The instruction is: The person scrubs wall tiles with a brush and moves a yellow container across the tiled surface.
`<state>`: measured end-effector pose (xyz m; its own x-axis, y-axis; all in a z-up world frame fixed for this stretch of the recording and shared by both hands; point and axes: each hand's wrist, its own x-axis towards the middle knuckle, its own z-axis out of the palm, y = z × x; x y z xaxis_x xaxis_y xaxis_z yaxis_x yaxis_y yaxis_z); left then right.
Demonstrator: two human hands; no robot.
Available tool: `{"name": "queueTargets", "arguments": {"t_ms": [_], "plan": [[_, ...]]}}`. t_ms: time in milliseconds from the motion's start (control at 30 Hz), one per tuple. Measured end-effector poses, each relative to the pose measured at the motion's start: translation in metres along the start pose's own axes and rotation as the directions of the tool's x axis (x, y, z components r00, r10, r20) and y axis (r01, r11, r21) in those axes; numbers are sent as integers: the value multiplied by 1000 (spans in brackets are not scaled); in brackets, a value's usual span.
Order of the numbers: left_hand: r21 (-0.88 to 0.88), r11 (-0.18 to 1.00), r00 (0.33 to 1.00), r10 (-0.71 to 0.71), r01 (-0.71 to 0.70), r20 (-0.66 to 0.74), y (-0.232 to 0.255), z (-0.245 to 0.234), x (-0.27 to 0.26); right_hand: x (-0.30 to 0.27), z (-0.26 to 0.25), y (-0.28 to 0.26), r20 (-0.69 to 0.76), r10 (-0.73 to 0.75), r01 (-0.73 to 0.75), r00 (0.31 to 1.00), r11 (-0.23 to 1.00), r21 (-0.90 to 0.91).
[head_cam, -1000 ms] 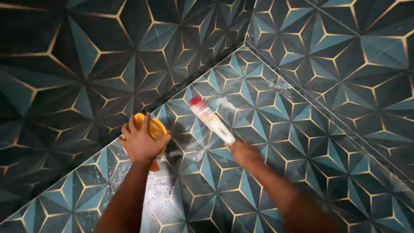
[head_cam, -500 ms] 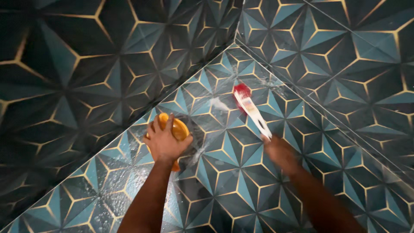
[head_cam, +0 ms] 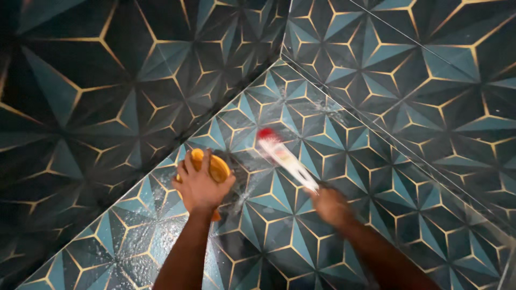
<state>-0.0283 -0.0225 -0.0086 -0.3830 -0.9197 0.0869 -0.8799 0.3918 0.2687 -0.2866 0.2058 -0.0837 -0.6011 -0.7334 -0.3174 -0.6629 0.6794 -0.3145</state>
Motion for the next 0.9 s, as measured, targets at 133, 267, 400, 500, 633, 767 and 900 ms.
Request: {"name": "queueTargets", "arguments": {"t_ms": [133, 267, 400, 500, 633, 767, 900], "plan": [[5, 1000, 1000, 2, -2, 26, -1, 0, 2, 21, 3, 59, -46, 151, -146, 987, 983, 108], [-9, 1000, 1000, 11, -11, -18, 1, 0, 1, 74, 14, 66, -242, 265, -242, 933, 963, 120], [1, 1000, 1000, -3, 3, 0, -1, 3, 3, 110, 7, 5, -29, 356, -343, 934, 916, 206], [21, 1000, 1000, -3, 3, 13, -1, 4, 3, 90, 11, -52, -21, 229, -221, 973, 956, 192], [40, 999, 1000, -6, 6, 21, -2, 5, 2, 45, 14, -85, -13, 104, -103, 995, 993, 65], [31, 1000, 1000, 4, -5, 12, -3, 7, 4, 18, 33, -31, -82, -53, 39, 995, 987, -158], [69, 998, 999, -11, 8, 41, -3, 8, 6, 33, 31, 40, -189, -119, 60, 975, 955, -291]]}}
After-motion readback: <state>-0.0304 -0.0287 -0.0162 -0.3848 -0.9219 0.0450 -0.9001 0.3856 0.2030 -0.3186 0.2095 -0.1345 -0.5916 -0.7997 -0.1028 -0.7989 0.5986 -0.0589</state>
